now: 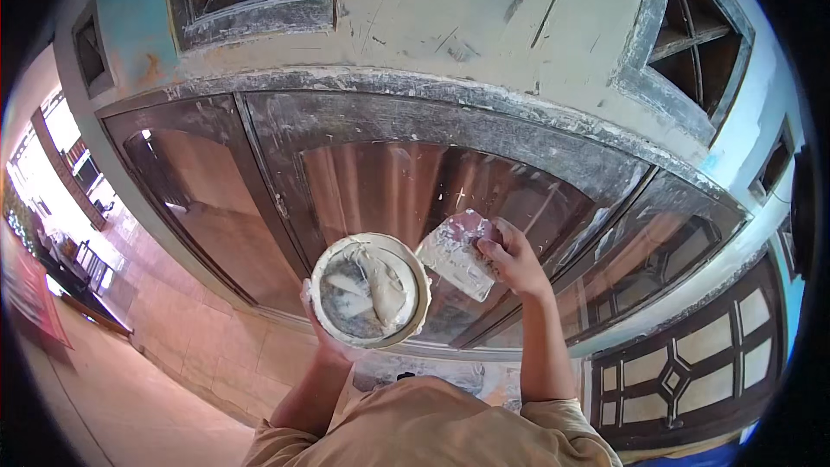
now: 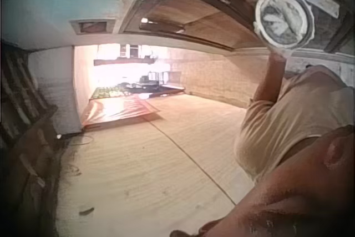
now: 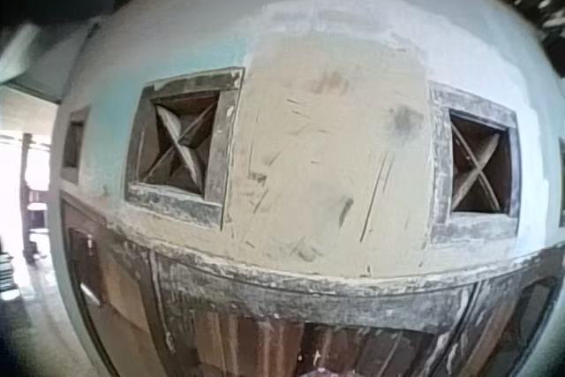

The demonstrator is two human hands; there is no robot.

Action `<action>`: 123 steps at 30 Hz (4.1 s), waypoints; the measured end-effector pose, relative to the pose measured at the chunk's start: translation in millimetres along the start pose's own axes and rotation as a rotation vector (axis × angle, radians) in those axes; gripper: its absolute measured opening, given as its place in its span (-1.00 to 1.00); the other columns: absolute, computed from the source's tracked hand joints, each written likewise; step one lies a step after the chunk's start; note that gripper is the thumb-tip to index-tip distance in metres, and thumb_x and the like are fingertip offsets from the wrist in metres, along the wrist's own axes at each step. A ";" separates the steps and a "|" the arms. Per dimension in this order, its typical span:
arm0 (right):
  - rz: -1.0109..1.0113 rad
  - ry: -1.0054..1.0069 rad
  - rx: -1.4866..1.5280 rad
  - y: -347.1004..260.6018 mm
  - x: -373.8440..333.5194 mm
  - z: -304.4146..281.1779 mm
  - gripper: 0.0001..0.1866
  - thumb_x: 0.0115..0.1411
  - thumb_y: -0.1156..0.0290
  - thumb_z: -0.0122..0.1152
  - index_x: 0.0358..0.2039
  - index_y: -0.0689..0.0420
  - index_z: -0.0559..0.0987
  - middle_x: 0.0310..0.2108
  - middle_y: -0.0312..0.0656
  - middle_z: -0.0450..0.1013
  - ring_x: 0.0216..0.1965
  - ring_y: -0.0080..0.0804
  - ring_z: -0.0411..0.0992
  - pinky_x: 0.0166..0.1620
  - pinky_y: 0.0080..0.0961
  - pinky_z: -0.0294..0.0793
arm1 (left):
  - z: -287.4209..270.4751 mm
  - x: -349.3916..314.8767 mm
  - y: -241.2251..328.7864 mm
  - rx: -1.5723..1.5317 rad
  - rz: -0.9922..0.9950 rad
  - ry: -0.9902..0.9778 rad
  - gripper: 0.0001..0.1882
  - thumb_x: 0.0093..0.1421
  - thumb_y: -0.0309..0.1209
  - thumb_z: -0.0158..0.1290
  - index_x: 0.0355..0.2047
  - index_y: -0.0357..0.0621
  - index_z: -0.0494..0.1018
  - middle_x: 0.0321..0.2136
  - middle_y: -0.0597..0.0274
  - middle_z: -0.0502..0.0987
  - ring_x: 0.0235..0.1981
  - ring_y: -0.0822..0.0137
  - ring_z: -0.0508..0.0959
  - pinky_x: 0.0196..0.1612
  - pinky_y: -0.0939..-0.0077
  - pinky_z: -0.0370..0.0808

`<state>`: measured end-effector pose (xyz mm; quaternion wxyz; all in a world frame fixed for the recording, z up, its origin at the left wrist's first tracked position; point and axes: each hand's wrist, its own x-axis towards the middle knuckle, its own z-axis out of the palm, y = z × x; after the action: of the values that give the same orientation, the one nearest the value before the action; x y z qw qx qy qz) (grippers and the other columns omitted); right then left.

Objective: The person applies putty from a bucket to a wall surface around wooden window frames using a putty knife.

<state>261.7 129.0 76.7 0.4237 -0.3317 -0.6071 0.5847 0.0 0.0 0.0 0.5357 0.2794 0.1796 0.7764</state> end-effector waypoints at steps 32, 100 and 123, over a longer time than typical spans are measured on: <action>-0.327 0.272 -0.402 5.0 -62.5 -11.1 -0.89 0.13 0.55 0.20 -0.33 0.27 0.48 -0.56 -0.08 0.47 -0.52 -0.26 0.49 -0.41 -0.48 0.41 | 37.6 3.5 -13.1 -0.331 0.013 0.002 -0.28 0.27 0.25 -0.28 0.20 0.00 0.27 0.15 0.19 0.36 0.14 0.13 0.38 0.20 0.11 0.34; -0.741 0.091 -0.986 -1.7 -8.2 50.5 -0.63 -0.27 0.54 0.38 -0.34 0.07 0.57 -0.23 -0.21 0.52 -0.19 -0.12 0.52 -0.17 -0.25 0.51 | -57.3 3.2 11.3 -0.262 0.190 0.017 -0.13 0.15 0.39 -0.24 0.27 0.05 0.20 0.22 0.20 0.29 0.19 0.09 0.34 0.23 0.02 0.32; -1.046 0.278 -1.493 -230.6 58.5 83.1 -0.75 0.10 0.47 0.25 -0.20 0.08 0.42 -0.49 -0.08 0.48 -0.45 -0.03 0.51 -0.42 -0.20 0.44 | -60.3 20.1 36.3 -0.231 0.174 -0.128 -0.16 0.23 0.32 -0.38 0.26 -0.05 0.18 0.21 0.14 0.27 0.19 0.15 0.32 0.20 0.07 0.35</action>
<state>183.5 123.7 316.2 0.3791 -0.2696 -0.8431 -0.2698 -69.7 6.9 -21.1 0.5055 0.2793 0.0297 0.8159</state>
